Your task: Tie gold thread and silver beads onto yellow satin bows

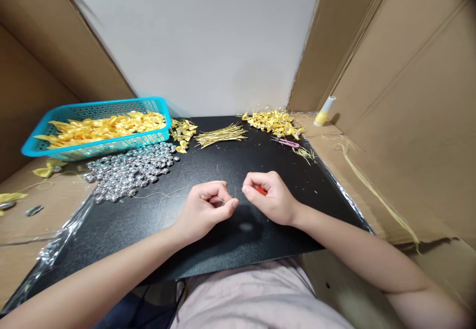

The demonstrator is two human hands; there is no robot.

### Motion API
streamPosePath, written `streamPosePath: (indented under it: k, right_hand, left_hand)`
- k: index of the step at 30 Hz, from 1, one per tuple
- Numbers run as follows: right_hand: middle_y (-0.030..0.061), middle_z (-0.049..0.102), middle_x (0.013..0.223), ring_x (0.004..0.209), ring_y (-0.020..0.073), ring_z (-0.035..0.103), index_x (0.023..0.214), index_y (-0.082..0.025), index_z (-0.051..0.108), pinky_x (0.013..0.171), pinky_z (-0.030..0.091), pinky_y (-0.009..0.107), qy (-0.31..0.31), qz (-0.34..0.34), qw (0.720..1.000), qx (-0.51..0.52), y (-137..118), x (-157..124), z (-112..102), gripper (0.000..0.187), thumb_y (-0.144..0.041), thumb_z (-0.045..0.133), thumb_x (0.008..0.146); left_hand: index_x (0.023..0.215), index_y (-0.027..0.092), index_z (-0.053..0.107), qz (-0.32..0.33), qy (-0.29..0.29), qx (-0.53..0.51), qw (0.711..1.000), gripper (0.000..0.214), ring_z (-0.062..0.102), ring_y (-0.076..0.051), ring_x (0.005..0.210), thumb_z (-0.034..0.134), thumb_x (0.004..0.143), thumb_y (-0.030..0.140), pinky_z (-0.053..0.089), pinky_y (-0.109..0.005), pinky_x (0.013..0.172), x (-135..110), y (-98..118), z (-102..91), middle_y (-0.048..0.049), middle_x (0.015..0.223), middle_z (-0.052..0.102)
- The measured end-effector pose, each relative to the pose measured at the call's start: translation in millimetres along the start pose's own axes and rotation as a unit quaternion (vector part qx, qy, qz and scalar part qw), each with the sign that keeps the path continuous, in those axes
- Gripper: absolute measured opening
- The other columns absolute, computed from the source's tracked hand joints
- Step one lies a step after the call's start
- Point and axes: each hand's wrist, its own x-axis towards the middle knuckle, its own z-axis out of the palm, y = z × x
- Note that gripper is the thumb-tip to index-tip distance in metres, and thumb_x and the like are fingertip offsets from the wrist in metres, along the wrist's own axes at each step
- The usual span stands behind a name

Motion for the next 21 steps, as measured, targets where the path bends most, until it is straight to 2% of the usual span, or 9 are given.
streamPosePath:
  k: [8,13,21]
  right_hand:
    - [-0.0071,0.042,0.05,0.044,0.0053,0.033,0.075,-0.014,0.06,0.044,0.025,0.02,-0.025,0.063,0.991,0.113,0,1,2,0.015,-0.025,0.054,0.081]
    - [-0.0087,0.041,0.05,0.042,0.0046,0.032,0.086,-0.015,0.059,0.043,0.027,0.019,-0.033,0.081,0.983,0.164,3,0,2,0.012,-0.024,0.054,0.082]
    - [-0.0105,0.041,0.049,0.042,0.0055,0.036,0.093,-0.016,0.054,0.044,0.031,0.018,-0.037,0.076,0.981,0.176,2,-1,1,0.012,-0.021,0.055,0.083]
  left_hand:
    - [0.052,0.015,0.048,-0.053,0.004,-0.033,0.998,0.037,0.027,-0.006,0.048,0.069,0.077,0.033,0.021,-0.021,0.046,-1,-5,-3.0,0.0062,0.052,0.033]
    - [0.051,0.015,0.046,-0.077,0.015,-0.03,0.996,0.043,0.026,-0.008,0.05,0.069,0.076,0.041,0.021,-0.023,0.049,-1,-9,-5.3,0.0063,0.052,0.029]
    - [0.051,0.016,0.045,-0.079,0.015,-0.035,0.996,0.041,0.026,-0.008,0.05,0.068,0.076,0.038,0.021,-0.023,0.05,0,-11,-5.0,0.0067,0.052,0.029]
